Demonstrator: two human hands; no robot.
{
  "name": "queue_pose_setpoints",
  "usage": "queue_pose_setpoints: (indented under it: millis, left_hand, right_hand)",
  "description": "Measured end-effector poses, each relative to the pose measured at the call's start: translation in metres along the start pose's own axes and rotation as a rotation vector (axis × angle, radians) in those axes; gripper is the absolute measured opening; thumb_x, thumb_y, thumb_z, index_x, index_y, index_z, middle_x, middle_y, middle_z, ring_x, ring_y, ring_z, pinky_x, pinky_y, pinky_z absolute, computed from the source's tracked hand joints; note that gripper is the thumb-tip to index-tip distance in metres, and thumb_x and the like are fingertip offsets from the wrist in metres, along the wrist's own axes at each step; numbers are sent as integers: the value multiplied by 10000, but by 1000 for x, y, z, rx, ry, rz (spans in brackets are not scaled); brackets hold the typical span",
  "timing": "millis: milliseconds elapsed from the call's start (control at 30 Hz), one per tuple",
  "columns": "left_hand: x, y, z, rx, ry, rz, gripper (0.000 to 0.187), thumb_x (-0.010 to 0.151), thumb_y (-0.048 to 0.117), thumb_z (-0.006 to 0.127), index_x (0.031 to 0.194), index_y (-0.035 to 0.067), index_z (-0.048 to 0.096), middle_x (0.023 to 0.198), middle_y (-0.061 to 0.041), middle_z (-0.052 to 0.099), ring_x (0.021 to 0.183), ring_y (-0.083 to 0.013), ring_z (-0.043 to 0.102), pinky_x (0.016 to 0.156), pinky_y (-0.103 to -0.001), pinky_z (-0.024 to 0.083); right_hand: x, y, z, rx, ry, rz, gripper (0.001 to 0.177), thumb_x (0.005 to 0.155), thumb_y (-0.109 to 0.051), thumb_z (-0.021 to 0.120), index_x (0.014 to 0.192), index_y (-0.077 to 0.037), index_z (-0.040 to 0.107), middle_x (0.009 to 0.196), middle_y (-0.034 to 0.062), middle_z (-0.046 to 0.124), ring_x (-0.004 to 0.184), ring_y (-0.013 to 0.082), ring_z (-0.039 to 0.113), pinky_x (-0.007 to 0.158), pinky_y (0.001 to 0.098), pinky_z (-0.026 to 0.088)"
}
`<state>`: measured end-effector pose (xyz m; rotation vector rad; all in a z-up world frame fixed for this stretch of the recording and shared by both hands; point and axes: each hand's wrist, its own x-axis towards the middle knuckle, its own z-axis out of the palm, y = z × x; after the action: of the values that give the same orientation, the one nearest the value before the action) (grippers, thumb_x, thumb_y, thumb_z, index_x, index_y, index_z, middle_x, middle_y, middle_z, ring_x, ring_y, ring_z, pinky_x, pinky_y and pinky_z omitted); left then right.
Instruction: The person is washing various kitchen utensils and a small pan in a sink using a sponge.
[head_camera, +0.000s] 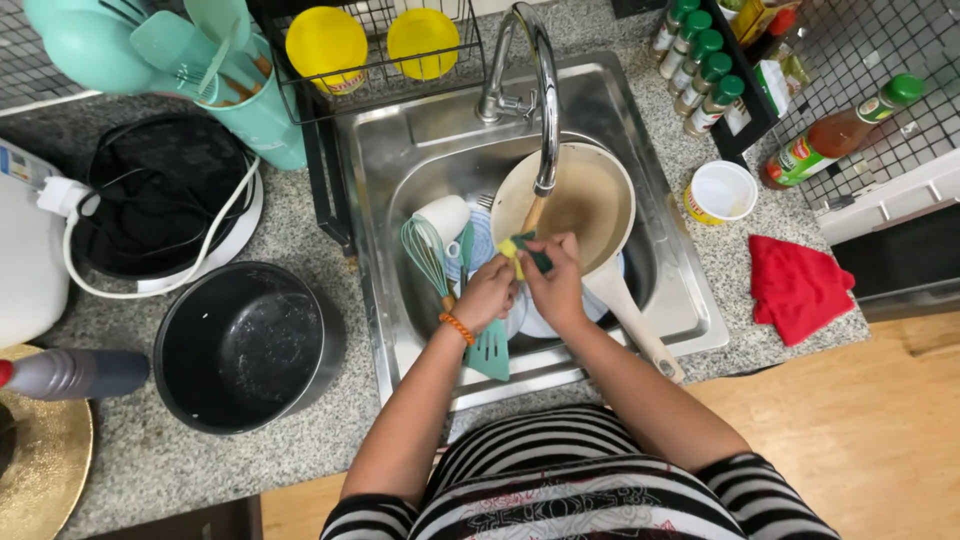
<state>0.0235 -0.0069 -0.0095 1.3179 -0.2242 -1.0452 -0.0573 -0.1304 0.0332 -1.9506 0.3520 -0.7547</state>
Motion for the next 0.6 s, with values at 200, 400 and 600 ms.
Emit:
queue_pose_setpoints:
  millis: [200, 400, 600]
  left_hand:
    - [-29, 29, 22, 178, 79, 31, 442, 1035, 228, 433, 1461, 181, 536, 629, 18, 482, 474, -102, 436, 403, -272, 368]
    - [-34, 25, 24, 459, 106, 244, 406, 1039, 208, 496, 1410, 77, 597, 670, -73, 584, 599, -155, 567, 593, -313, 486]
    - [-31, 13, 10, 615, 142, 445, 384, 1033, 204, 529, 1363, 30, 622, 900, -182, 724, 799, -293, 726, 759, -375, 551]
  right_hand:
    - [54, 52, 7, -36, 175, -90, 143, 859, -29, 760, 988, -18, 700, 1073, 138, 556, 999, 290, 603, 885, 353, 507]
    - [103, 70, -5, -423, 160, -208, 403, 783, -95, 765, 1163, 27, 717, 1184, 273, 620, 1071, 466, 589, 912, 502, 474]
    - [130, 95, -10, -454, -179, 257, 284, 983, -247, 625, 1009, 22, 711, 944, 311, 688, 913, 488, 668, 840, 528, 528]
